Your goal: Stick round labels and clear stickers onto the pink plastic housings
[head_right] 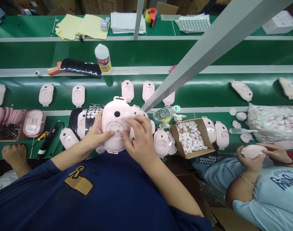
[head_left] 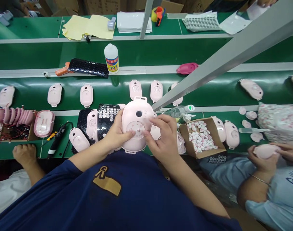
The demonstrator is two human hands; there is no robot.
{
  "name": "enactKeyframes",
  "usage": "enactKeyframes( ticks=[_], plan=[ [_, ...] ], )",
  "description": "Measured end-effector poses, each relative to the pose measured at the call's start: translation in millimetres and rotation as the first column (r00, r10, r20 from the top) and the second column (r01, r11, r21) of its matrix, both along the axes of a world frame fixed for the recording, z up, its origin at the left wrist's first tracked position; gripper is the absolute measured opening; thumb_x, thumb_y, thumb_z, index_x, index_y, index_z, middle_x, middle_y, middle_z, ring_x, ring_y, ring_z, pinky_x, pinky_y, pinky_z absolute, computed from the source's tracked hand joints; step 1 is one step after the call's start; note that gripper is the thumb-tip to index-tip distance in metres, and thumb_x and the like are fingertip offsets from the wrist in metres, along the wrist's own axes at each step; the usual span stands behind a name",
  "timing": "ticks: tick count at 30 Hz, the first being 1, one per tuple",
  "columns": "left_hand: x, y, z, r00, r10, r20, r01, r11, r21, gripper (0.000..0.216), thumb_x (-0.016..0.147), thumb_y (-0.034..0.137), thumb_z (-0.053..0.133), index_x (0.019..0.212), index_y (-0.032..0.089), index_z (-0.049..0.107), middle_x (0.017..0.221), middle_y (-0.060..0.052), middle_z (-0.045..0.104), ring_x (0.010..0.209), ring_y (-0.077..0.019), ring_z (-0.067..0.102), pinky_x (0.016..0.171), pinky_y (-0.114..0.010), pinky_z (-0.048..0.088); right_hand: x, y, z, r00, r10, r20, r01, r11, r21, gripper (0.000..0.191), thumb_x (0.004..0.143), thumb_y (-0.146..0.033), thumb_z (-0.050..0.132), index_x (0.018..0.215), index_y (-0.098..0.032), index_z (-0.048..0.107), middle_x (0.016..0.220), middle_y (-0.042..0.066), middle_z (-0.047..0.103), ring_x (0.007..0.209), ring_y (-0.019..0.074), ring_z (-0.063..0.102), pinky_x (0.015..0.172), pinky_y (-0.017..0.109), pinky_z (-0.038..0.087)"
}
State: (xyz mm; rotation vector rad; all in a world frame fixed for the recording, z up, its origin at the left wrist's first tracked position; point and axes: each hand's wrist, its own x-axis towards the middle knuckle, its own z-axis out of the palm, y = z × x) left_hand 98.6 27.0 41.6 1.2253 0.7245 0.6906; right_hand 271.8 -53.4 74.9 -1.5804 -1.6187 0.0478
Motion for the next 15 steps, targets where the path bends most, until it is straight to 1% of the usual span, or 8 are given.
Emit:
enactKeyframes(
  ticks=[2,4,5,7,9,10,12,15],
  plan=[
    [-1,15,-9.7,0.998,0.055,0.035,-0.056,0.998,0.012,0.095,0.074,0.040,0.082,0.151,0.027,0.029,0.152,-0.014,0.044,0.139,-0.0363,0.045,0.114,-0.053,0.039,3,-5,-2.3,0.999,0.015,-0.038,-0.015,1.000,0.001,0.036,0.090,-0.025,0.062,0.125,-0.027,0.054,0.120,0.010,0.055,0.111,0.0267,0.057,0.095,0.048,0.052],
    [-4,49,-22.2,0.986,0.151,0.064,-0.153,0.988,0.028,0.095,0.069,0.039,0.084,0.149,0.026,0.033,0.150,-0.014,0.047,0.138,-0.0373,0.046,0.113,-0.053,0.041,7,-13,-6.2,0.998,0.036,-0.048,-0.036,0.999,-0.006,0.035,0.090,-0.022,0.062,0.124,-0.027,0.055,0.121,0.010,0.055,0.113,0.0264,0.058,0.096,0.048,0.051],
    [-8,73,-28.9,0.974,0.218,0.067,-0.221,0.975,0.037,0.097,0.066,0.036,0.086,0.148,0.026,0.034,0.148,-0.014,0.049,0.137,-0.0375,0.047,0.112,-0.053,0.042,10,-18,-9.1,0.998,0.038,-0.044,-0.039,0.999,-0.012,0.034,0.090,-0.021,0.062,0.122,-0.027,0.056,0.120,0.010,0.056,0.112,0.0261,0.059,0.096,0.047,0.052],
    [-16,132,-42.4,0.933,0.361,-0.010,-0.360,0.932,0.042,0.097,0.067,0.025,0.084,0.149,0.025,0.033,0.146,-0.014,0.052,0.135,-0.0348,0.049,0.111,-0.050,0.044,13,-28,-16.9,0.999,0.018,-0.034,-0.019,0.999,-0.028,0.032,0.090,-0.020,0.063,0.120,-0.026,0.057,0.118,0.010,0.057,0.109,0.0257,0.060,0.094,0.047,0.053],
    [-23,191,-56.3,0.859,0.484,-0.170,-0.478,0.875,0.076,0.093,0.070,0.013,0.080,0.150,0.025,0.034,0.144,-0.012,0.056,0.130,-0.0288,0.055,0.107,-0.043,0.049,13,-39,-26.4,0.999,-0.022,-0.045,0.019,0.998,-0.061,0.029,0.090,-0.021,0.063,0.118,-0.027,0.058,0.116,0.009,0.059,0.108,0.0256,0.061,0.092,0.046,0.055],
    [-25,217,-63.9,0.799,0.513,-0.313,-0.513,0.854,0.088,0.087,0.073,0.012,0.078,0.148,0.025,0.037,0.139,-0.010,0.060,0.124,-0.0250,0.060,0.103,-0.039,0.052,13,-44,-31.2,0.997,-0.042,-0.059,0.037,0.996,-0.086,0.028,0.091,-0.021,0.063,0.118,-0.027,0.058,0.115,0.009,0.059,0.108,0.0256,0.061,0.091,0.046,0.056],
    [-25,253,-80.5,0.747,0.491,-0.448,-0.516,0.853,0.075,0.069,0.081,0.012,0.073,0.143,0.015,0.044,0.131,-0.014,0.064,0.114,-0.0241,0.065,0.096,-0.039,0.056,9,-54,-39.6,0.993,-0.073,-0.095,0.058,0.986,-0.154,0.027,0.092,-0.022,0.061,0.119,-0.026,0.057,0.116,0.010,0.059,0.107,0.0251,0.062,0.090,0.045,0.057],
    [-19,273,-105.3,0.669,0.415,-0.617,-0.475,0.877,0.075,0.043,0.092,0.022,0.068,0.131,0.011,0.055,0.124,-0.015,0.065,0.107,-0.0242,0.066,0.089,-0.042,0.058,5,-68,-48.0,0.984,-0.104,-0.143,0.069,0.970,-0.232,0.030,0.093,-0.021,0.060,0.122,-0.026,0.056,0.120,0.010,0.059,0.101,0.0217,0.065,0.083,0.039,0.060]
  ],
)
